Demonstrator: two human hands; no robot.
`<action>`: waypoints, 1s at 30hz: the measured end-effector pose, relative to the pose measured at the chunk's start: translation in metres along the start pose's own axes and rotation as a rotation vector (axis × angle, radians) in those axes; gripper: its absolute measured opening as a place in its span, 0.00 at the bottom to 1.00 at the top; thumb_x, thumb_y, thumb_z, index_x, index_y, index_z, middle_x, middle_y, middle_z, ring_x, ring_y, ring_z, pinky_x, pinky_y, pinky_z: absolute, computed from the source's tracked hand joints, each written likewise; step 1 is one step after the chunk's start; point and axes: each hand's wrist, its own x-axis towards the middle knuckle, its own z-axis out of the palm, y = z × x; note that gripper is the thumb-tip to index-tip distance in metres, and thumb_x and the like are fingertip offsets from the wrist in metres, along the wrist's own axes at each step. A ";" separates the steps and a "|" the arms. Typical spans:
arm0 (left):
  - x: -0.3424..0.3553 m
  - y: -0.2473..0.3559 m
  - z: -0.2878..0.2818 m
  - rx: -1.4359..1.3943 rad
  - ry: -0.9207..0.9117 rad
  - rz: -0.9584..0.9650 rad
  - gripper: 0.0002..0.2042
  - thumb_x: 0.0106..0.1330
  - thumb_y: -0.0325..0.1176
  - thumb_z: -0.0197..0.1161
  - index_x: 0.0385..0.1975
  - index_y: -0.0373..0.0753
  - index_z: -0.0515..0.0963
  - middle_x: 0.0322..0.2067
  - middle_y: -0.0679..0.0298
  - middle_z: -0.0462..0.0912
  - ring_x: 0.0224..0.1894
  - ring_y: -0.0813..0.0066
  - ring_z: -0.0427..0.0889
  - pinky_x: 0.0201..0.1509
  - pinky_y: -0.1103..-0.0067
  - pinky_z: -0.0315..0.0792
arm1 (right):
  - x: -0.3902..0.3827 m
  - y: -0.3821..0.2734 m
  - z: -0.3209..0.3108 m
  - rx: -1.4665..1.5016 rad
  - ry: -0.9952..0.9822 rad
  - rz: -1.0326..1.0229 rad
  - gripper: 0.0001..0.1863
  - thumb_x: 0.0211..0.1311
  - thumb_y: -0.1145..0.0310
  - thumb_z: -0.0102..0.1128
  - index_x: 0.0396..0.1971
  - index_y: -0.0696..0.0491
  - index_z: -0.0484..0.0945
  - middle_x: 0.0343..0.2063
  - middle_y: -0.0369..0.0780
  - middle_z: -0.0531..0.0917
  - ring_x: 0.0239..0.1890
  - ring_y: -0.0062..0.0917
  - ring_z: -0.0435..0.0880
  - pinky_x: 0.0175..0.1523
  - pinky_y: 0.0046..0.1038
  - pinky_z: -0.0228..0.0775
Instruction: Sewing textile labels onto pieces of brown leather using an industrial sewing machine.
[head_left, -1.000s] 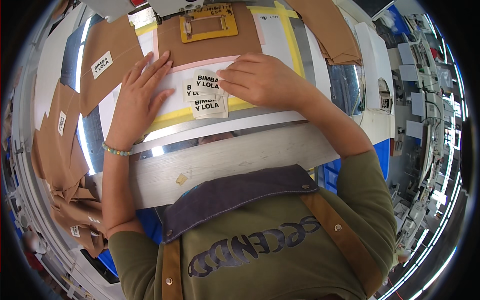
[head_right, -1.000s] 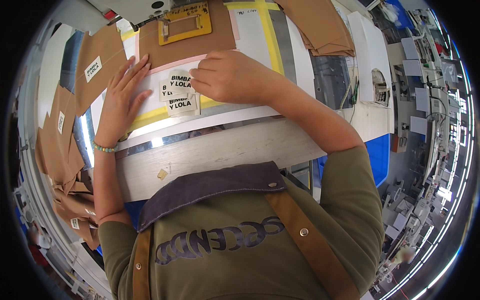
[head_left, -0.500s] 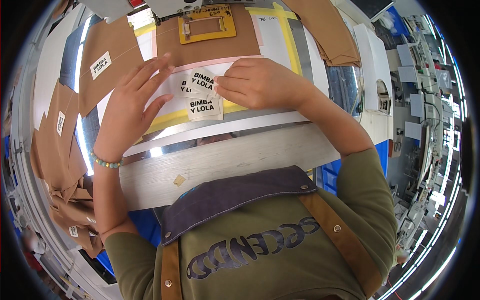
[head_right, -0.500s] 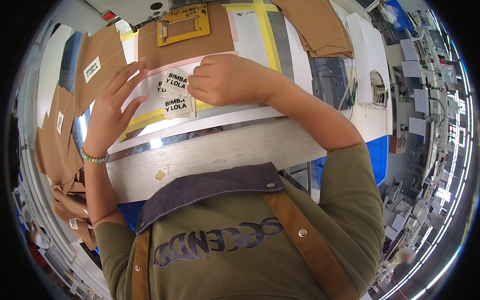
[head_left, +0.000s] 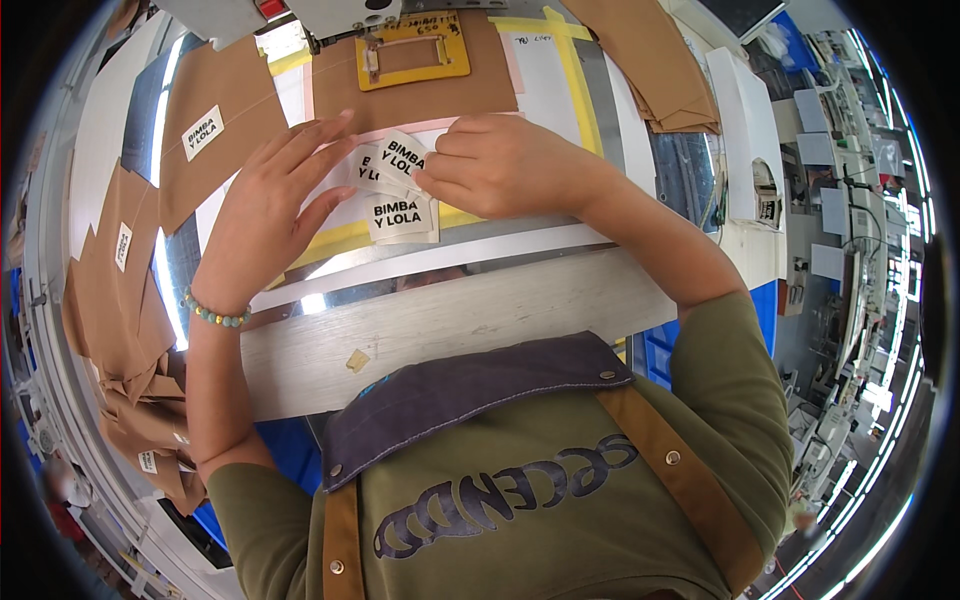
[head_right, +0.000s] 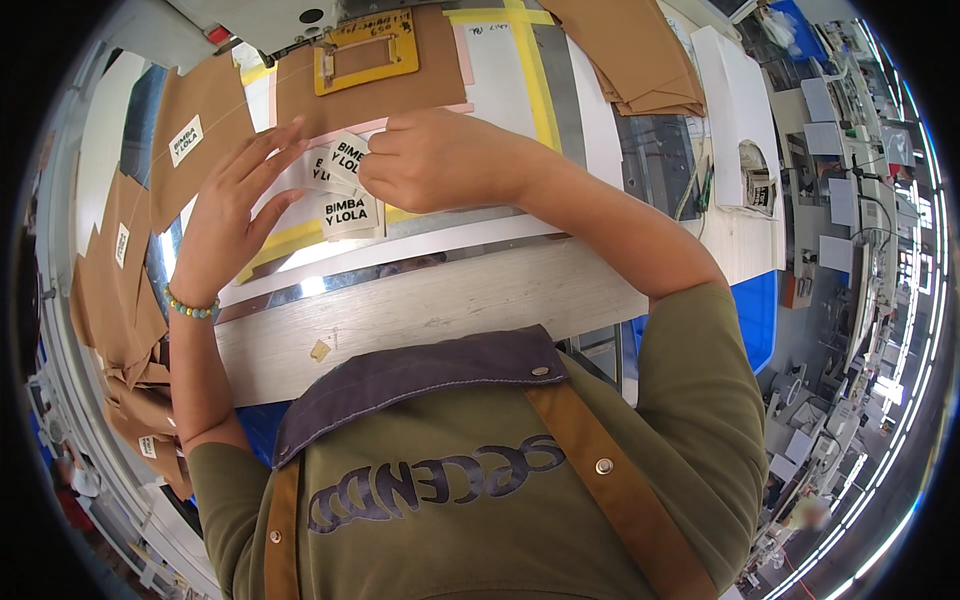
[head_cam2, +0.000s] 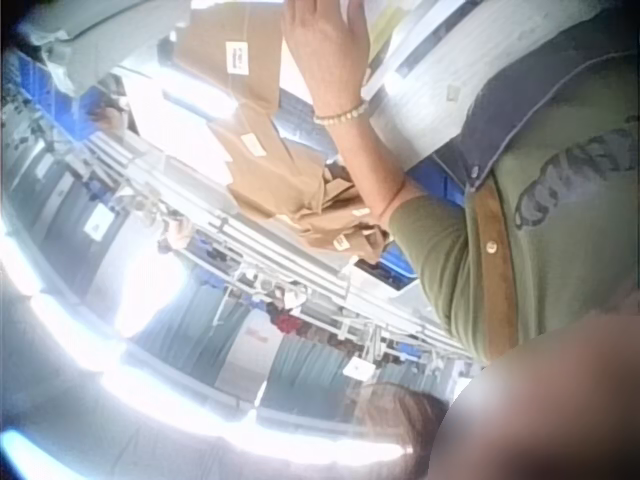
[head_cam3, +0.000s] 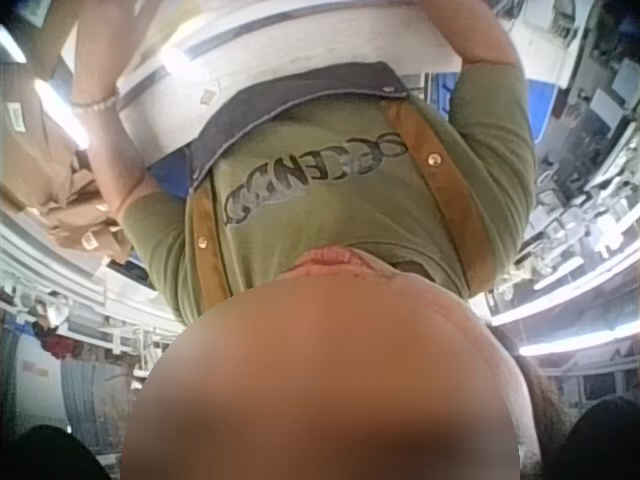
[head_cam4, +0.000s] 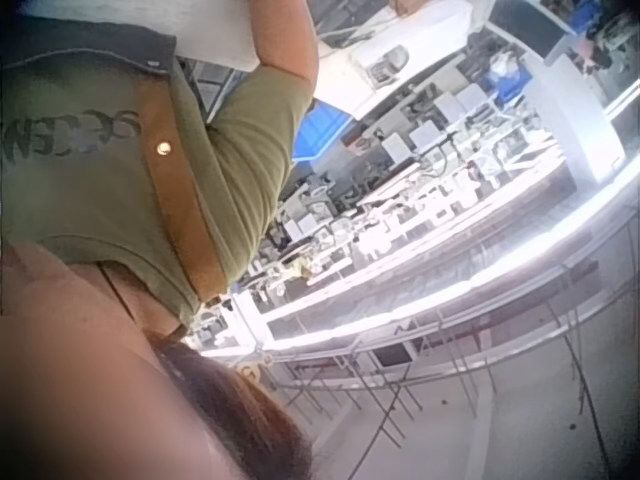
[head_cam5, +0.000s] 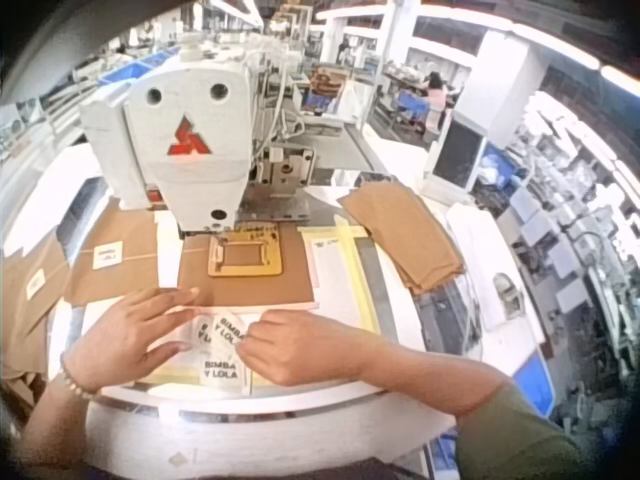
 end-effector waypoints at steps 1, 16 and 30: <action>0.000 0.000 -0.001 -0.011 -0.002 -0.009 0.24 0.70 0.31 0.71 0.66 0.40 0.81 0.72 0.61 0.79 0.70 0.53 0.79 0.72 0.61 0.76 | 0.000 0.001 0.001 -0.021 0.009 -0.012 0.07 0.55 0.75 0.71 0.34 0.53 0.85 0.30 0.32 0.86 0.41 0.21 0.87 0.46 0.25 0.80; 0.038 -0.008 0.018 0.018 0.096 0.071 0.28 0.70 0.34 0.73 0.70 0.37 0.77 0.72 0.60 0.78 0.74 0.52 0.74 0.76 0.62 0.73 | -0.013 0.102 0.044 -0.078 0.140 0.187 0.10 0.60 0.73 0.67 0.42 0.54 0.86 0.43 0.35 0.89 0.44 0.33 0.91 0.47 0.32 0.87; 0.067 -0.031 0.047 0.054 0.009 0.006 0.33 0.76 0.43 0.67 0.77 0.36 0.70 0.79 0.56 0.69 0.83 0.51 0.60 0.86 0.60 0.58 | -0.017 0.101 0.036 -0.111 -0.019 0.242 0.15 0.63 0.73 0.66 0.49 0.55 0.91 0.54 0.37 0.90 0.61 0.33 0.86 0.64 0.33 0.83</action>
